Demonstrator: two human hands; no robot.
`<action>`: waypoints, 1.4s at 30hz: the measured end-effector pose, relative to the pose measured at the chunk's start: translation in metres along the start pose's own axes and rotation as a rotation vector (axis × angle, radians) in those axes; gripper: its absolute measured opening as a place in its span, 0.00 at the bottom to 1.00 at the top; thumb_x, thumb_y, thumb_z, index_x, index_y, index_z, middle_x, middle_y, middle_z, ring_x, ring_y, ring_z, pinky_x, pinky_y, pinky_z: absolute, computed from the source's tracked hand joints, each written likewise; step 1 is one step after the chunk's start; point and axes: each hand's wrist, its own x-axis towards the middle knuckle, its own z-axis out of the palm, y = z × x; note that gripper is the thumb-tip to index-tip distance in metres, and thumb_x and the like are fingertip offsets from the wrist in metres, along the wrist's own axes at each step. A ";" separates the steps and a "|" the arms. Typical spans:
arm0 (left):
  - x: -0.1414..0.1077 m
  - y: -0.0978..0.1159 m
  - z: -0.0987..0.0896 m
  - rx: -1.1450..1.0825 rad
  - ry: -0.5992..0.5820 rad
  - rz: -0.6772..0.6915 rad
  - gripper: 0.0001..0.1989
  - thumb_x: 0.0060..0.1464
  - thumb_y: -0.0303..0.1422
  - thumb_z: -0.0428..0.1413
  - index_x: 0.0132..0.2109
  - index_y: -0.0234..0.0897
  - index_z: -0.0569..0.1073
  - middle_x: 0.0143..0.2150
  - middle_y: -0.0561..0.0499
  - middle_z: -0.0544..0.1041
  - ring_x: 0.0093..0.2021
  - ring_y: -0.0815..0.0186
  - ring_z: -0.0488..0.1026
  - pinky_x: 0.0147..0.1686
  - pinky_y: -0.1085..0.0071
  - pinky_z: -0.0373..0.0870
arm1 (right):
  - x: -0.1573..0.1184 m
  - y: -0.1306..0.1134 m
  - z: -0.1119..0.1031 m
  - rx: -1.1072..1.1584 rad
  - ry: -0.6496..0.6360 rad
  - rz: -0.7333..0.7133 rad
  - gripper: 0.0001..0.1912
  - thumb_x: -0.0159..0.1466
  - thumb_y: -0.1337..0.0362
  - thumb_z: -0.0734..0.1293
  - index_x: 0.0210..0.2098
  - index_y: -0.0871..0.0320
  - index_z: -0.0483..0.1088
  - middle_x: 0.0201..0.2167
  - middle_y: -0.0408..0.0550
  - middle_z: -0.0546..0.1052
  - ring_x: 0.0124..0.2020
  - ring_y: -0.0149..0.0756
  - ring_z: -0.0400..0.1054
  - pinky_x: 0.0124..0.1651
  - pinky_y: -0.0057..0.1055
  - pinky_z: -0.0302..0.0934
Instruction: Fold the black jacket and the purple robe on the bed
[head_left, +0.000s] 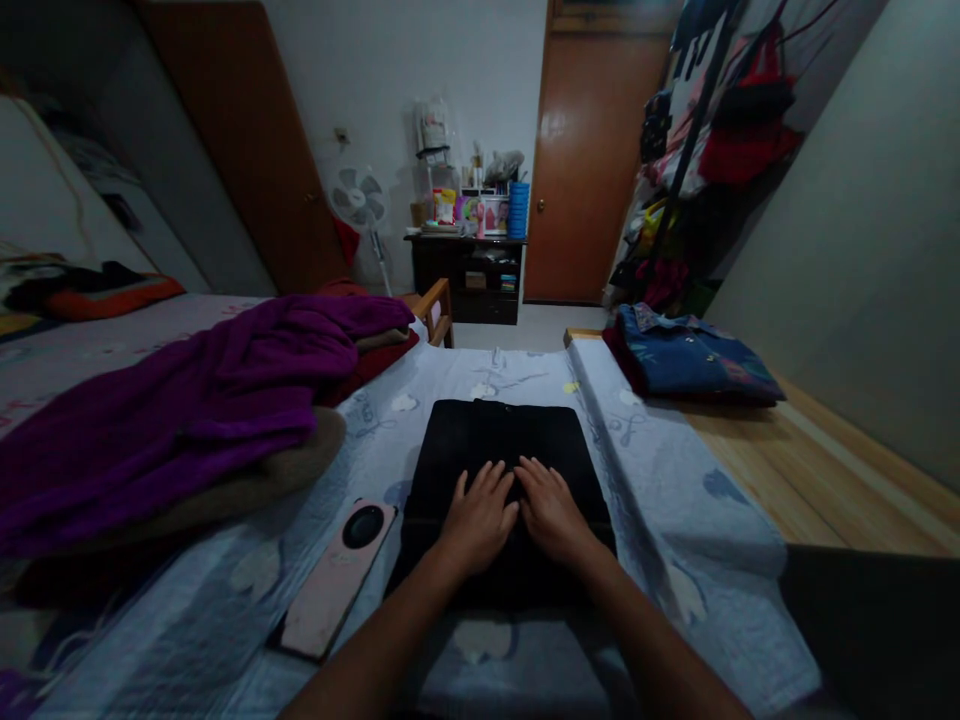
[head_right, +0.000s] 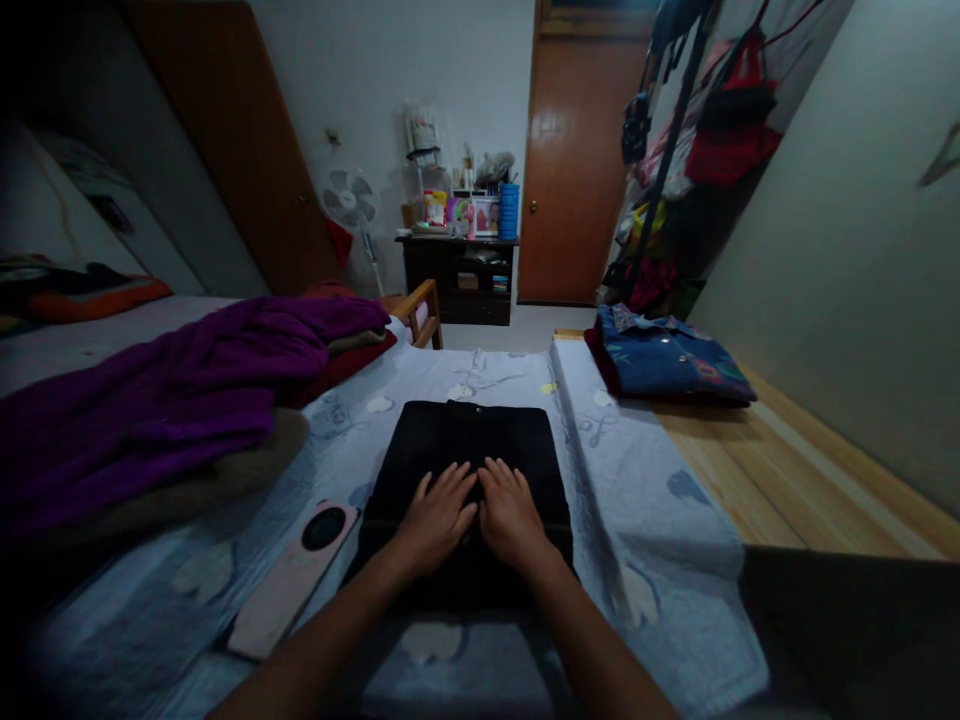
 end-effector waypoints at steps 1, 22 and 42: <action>-0.002 0.001 0.005 0.011 -0.004 -0.008 0.25 0.64 0.39 0.43 0.66 0.43 0.59 0.70 0.45 0.56 0.70 0.55 0.48 0.65 0.46 0.43 | -0.002 0.000 0.004 -0.010 -0.001 0.010 0.29 0.64 0.69 0.54 0.64 0.64 0.58 0.67 0.54 0.56 0.69 0.41 0.45 0.68 0.44 0.40; -0.002 -0.003 0.020 0.162 0.017 -0.015 0.28 0.64 0.41 0.40 0.68 0.38 0.54 0.71 0.47 0.53 0.70 0.58 0.48 0.66 0.50 0.47 | 0.036 0.049 0.009 -0.188 0.108 -0.091 0.27 0.69 0.54 0.56 0.65 0.55 0.58 0.69 0.48 0.53 0.70 0.44 0.40 0.68 0.47 0.37; -0.012 0.044 0.005 -0.062 -0.124 0.343 0.29 0.61 0.50 0.46 0.66 0.50 0.57 0.69 0.50 0.58 0.69 0.55 0.50 0.65 0.46 0.45 | 0.016 0.088 -0.036 1.504 -0.159 0.453 0.08 0.59 0.62 0.65 0.37 0.59 0.69 0.31 0.51 0.78 0.30 0.36 0.74 0.33 0.31 0.67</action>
